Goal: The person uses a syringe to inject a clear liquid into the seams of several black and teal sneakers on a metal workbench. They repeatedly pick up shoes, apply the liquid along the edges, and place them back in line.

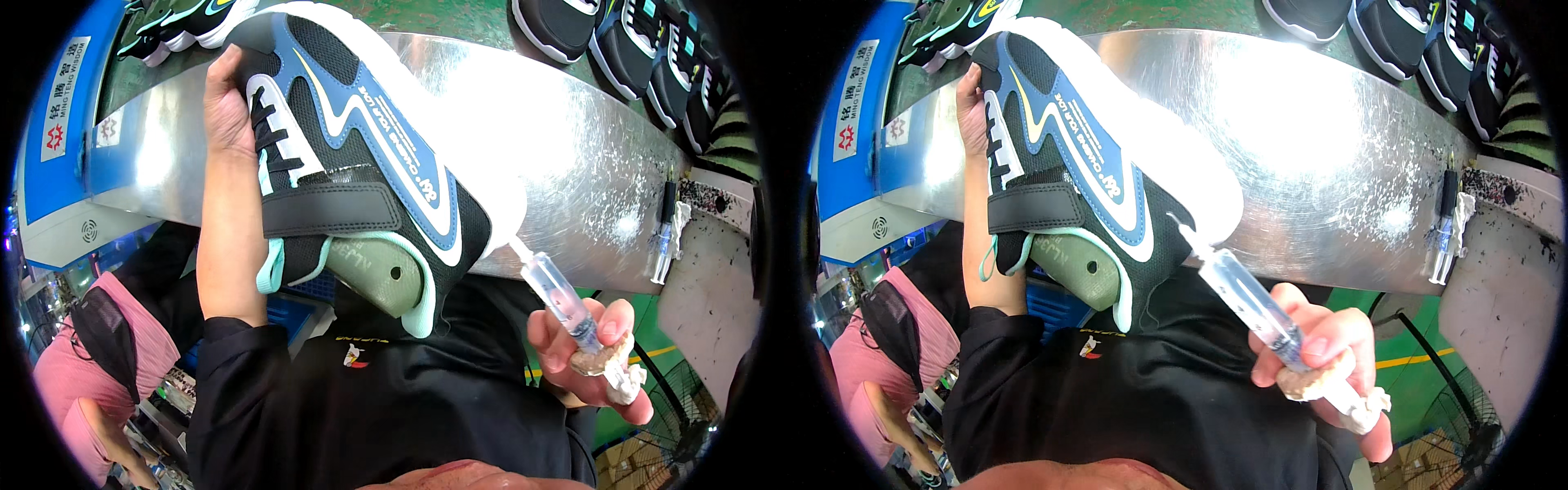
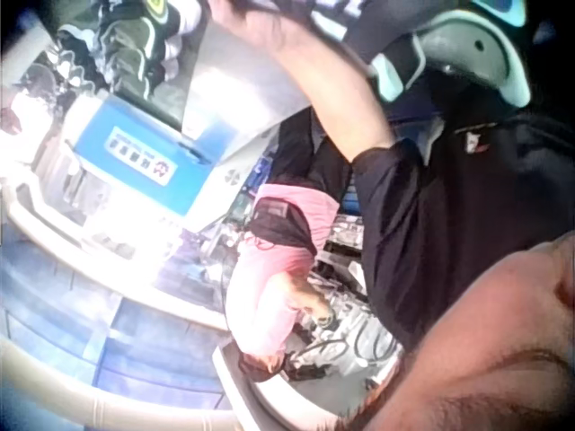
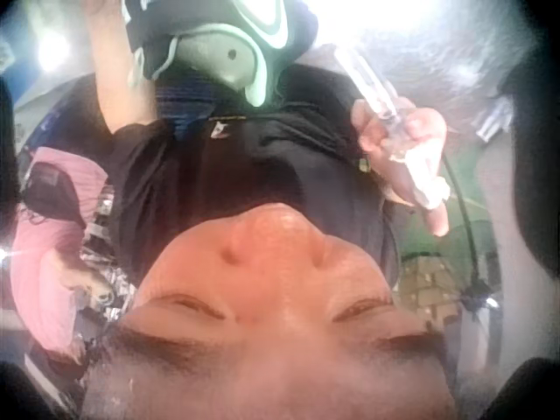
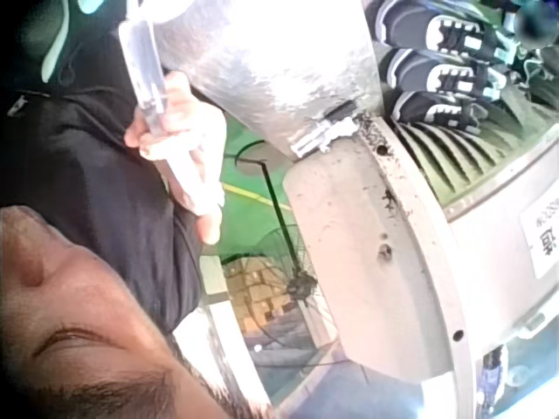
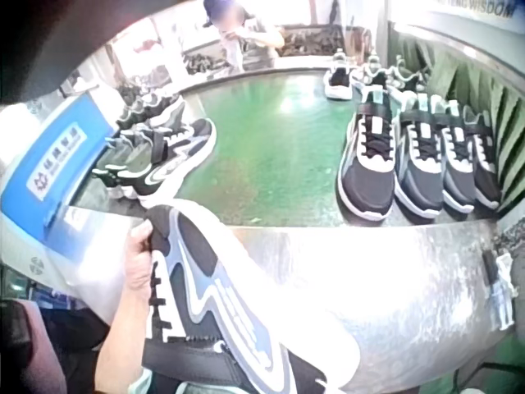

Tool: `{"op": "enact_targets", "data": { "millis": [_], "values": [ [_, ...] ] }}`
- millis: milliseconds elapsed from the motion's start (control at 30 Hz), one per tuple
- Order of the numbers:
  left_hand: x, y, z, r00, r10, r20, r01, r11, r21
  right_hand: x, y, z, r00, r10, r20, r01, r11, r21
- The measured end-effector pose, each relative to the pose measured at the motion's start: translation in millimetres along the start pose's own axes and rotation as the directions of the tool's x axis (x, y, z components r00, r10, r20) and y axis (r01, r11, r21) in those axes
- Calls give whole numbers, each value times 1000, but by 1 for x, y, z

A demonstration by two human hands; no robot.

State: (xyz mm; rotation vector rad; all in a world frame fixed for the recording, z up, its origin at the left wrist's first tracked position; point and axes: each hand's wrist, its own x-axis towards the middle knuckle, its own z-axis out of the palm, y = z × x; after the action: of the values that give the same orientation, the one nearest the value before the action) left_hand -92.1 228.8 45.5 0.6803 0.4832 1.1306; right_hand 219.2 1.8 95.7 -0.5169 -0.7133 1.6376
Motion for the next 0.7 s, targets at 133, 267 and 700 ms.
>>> {"op": "enact_targets", "data": {
  "millis": [133, 267, 700],
  "values": [
    [1, -1, -3, 1000, 12, 10, -13, 1000, 15, 15, 9, 1, 998, -25, 57, 25, 1000, -5],
    [-1, 4, -9, 998, 64, -30, -64, 998, 15, 21, 12, 1, 994, -46, 98, 48, 999, -18],
    [-7, 9, -25, 949, 147, -278, -127, 988, 86, 20, 14, -9, 994, 26, 108, -17, 997, -78]
  ]
}}
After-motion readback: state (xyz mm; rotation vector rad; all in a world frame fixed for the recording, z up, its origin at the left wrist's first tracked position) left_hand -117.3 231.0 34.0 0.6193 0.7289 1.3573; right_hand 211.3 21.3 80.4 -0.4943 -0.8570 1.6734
